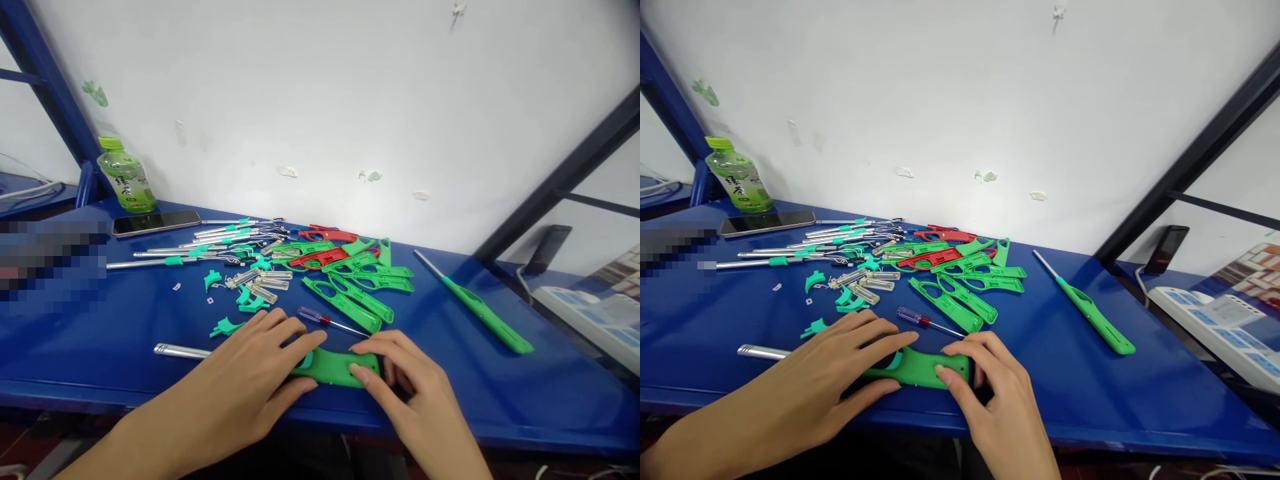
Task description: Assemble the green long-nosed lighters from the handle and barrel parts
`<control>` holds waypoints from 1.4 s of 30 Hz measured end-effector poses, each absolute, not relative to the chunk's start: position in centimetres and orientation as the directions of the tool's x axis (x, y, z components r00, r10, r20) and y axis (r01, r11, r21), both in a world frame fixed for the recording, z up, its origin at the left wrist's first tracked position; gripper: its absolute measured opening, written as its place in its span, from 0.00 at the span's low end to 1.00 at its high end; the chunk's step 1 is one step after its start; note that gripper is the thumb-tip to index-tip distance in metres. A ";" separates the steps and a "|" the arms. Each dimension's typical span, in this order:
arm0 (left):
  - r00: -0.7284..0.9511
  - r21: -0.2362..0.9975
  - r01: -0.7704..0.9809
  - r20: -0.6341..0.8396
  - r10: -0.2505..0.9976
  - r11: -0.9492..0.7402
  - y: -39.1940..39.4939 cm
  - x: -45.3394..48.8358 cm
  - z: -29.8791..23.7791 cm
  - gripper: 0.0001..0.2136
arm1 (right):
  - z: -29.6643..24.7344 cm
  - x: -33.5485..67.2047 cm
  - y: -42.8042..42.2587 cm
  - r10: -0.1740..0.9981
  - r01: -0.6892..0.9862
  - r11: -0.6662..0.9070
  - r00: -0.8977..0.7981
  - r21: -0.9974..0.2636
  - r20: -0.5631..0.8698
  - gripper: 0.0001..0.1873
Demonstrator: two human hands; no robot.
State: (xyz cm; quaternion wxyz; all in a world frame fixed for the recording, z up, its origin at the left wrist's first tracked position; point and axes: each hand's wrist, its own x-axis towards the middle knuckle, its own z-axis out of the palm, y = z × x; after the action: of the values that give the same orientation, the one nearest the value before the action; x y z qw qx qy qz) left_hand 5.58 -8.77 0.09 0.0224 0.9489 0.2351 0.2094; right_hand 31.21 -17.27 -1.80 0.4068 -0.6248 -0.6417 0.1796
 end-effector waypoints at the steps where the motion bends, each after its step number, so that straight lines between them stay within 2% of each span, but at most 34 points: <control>1: 0.797 0.137 0.439 0.397 0.455 -0.888 -8.6 5.5 0.2 0.22 | -1.9 31.2 -17.3 0.947 0.655 0.155 0.113 -0.739 0.300 0.08; 5: 0.775 0.099 0.431 0.468 0.425 -0.897 -6.7 4.4 1.1 0.15 | -1.9 31.3 -17.2 0.934 0.659 0.178 0.122 -0.731 0.337 0.10; 9: 0.762 0.051 0.481 0.469 0.446 -0.875 -4.0 2.0 1.9 0.17 | -1.8 31.5 -17.1 0.922 0.679 0.189 0.125 -0.709 0.366 0.12; 12: 0.776 0.064 0.494 0.416 0.474 -0.867 -2.8 0.6 2.2 0.16 | -1.7 31.7 -17.1 0.919 0.702 0.212 0.094 -0.680 0.383 0.12; 17: 0.725 0.140 0.624 0.265 0.636 -0.769 -2.1 -0.8 2.8 0.16 | -2.0 32.0 -17.1 0.912 0.727 0.212 0.094 -0.653 0.400 0.13; 22: 0.532 0.146 0.803 0.261 0.806 -0.578 -0.5 -3.6 3.4 0.16 | -2.3 32.2 -17.1 0.906 0.735 0.224 0.084 -0.640 0.414 0.13; 26: 0.410 0.156 0.877 0.248 0.877 -0.454 1.1 -6.3 3.8 0.14 | -2.2 32.1 -17.0 0.904 0.726 0.231 0.087 -0.648 0.419 0.12; 30: 0.377 0.175 0.890 0.235 0.896 -0.420 2.0 -7.8 4.0 0.12 | -2.1 31.6 -17.2 0.908 0.697 0.180 0.154 -0.694 0.389 0.13; 36: 0.468 0.220 0.826 0.243 0.850 -0.518 2.6 -6.1 3.6 0.15 | -2.0 31.0 -17.4 0.914 0.661 0.153 0.188 -0.734 0.360 0.13; 42: 0.516 0.226 0.800 0.213 0.830 -0.556 3.0 -4.3 2.5 0.17 | -2.1 31.7 -17.0 0.900 0.703 0.205 0.137 -0.680 0.413 0.13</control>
State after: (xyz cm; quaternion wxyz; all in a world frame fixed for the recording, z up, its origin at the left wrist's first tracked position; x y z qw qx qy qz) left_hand -4.25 3.03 2.55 0.0493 0.8692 0.4688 0.1492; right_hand 31.67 -17.02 -2.10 0.4291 -0.6198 -0.6469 0.1148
